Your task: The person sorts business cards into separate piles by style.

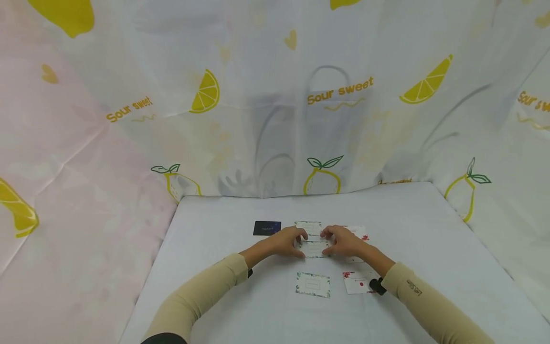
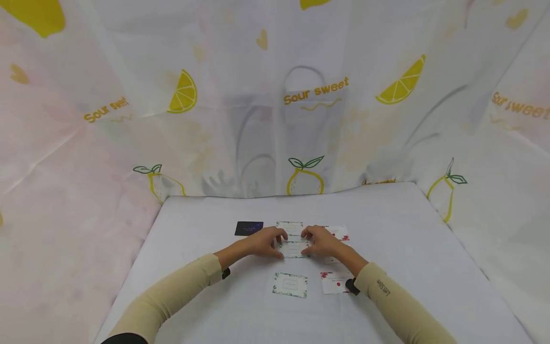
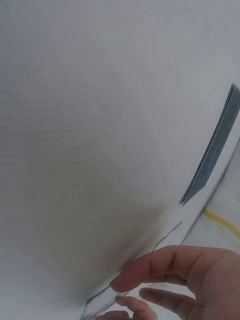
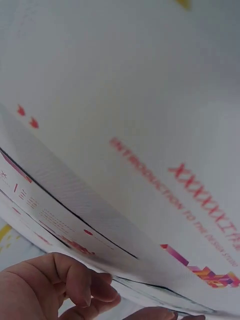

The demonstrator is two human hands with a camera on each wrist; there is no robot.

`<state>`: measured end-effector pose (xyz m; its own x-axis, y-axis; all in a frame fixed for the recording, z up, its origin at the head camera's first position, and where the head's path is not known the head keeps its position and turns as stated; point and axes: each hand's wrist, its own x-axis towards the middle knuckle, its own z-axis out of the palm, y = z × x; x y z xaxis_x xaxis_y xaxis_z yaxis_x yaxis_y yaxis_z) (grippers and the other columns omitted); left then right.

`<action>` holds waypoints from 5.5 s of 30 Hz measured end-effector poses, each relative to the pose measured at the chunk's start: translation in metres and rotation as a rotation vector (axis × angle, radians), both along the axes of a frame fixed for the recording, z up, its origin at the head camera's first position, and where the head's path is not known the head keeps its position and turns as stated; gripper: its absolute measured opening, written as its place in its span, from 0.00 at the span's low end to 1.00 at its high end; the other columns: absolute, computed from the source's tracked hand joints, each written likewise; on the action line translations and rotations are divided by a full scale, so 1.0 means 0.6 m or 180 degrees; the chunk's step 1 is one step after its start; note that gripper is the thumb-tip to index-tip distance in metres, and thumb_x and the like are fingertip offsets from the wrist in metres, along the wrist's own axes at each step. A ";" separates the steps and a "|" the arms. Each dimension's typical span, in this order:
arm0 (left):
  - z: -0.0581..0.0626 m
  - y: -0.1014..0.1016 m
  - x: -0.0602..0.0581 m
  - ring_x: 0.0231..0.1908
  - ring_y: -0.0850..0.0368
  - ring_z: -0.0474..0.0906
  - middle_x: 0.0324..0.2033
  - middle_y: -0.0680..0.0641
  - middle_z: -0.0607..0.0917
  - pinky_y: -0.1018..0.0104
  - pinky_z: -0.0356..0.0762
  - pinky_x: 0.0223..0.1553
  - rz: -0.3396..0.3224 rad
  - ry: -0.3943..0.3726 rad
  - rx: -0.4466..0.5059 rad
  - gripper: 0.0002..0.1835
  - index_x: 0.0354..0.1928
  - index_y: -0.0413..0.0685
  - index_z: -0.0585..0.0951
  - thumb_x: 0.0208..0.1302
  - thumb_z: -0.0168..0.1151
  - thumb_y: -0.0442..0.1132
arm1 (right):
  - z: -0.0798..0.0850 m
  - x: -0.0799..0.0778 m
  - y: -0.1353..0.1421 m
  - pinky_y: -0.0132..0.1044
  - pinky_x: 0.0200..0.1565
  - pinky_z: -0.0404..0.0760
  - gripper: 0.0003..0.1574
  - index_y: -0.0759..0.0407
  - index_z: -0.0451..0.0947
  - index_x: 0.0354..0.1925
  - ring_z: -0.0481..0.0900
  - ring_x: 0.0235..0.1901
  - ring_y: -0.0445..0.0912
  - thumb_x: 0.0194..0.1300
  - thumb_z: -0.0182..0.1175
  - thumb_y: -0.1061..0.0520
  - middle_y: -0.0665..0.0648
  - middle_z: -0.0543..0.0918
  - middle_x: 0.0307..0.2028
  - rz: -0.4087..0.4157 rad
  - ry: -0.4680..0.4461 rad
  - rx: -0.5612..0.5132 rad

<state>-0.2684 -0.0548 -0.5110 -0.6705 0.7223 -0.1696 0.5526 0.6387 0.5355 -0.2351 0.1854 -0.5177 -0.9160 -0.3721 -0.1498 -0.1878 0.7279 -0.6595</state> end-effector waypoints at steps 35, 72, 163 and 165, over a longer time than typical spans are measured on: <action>-0.013 0.005 0.020 0.38 0.63 0.76 0.41 0.53 0.83 0.69 0.76 0.44 0.0493 0.0602 -0.0258 0.24 0.52 0.50 0.81 0.53 0.76 0.45 | 0.013 0.013 -0.026 0.38 0.40 0.73 0.20 0.56 0.70 0.46 0.72 0.34 0.43 0.61 0.69 0.60 0.52 0.77 0.36 0.0169 0.0078 0.0324; -0.005 -0.015 -0.006 0.35 0.65 0.74 0.60 0.49 0.79 0.75 0.73 0.38 0.0115 0.0626 0.0178 0.35 0.66 0.48 0.75 0.57 0.72 0.51 | -0.002 -0.013 0.000 0.33 0.30 0.76 0.21 0.64 0.77 0.54 0.76 0.30 0.42 0.65 0.65 0.57 0.61 0.82 0.46 -0.0073 0.0185 -0.0745; -0.015 0.006 -0.083 0.52 0.53 0.75 0.55 0.48 0.80 0.51 0.68 0.50 0.0512 0.0634 -0.0497 0.31 0.59 0.52 0.81 0.53 0.75 0.52 | -0.011 -0.077 -0.042 0.51 0.58 0.74 0.33 0.66 0.80 0.55 0.76 0.52 0.55 0.53 0.76 0.53 0.63 0.78 0.51 -0.0278 0.0371 0.0423; -0.015 0.005 -0.083 0.53 0.52 0.75 0.55 0.48 0.80 0.51 0.68 0.50 0.0504 0.0618 -0.0491 0.31 0.59 0.52 0.81 0.53 0.75 0.52 | -0.012 -0.078 -0.042 0.51 0.59 0.73 0.34 0.65 0.79 0.55 0.76 0.53 0.55 0.53 0.76 0.53 0.63 0.78 0.52 -0.0292 0.0361 0.0436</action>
<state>-0.3184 -0.0516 -0.5200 -0.8035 0.5816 -0.1266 0.5221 0.7908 0.3193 -0.2818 0.1602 -0.5247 -0.9590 -0.2696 -0.0872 -0.1841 0.8268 -0.5315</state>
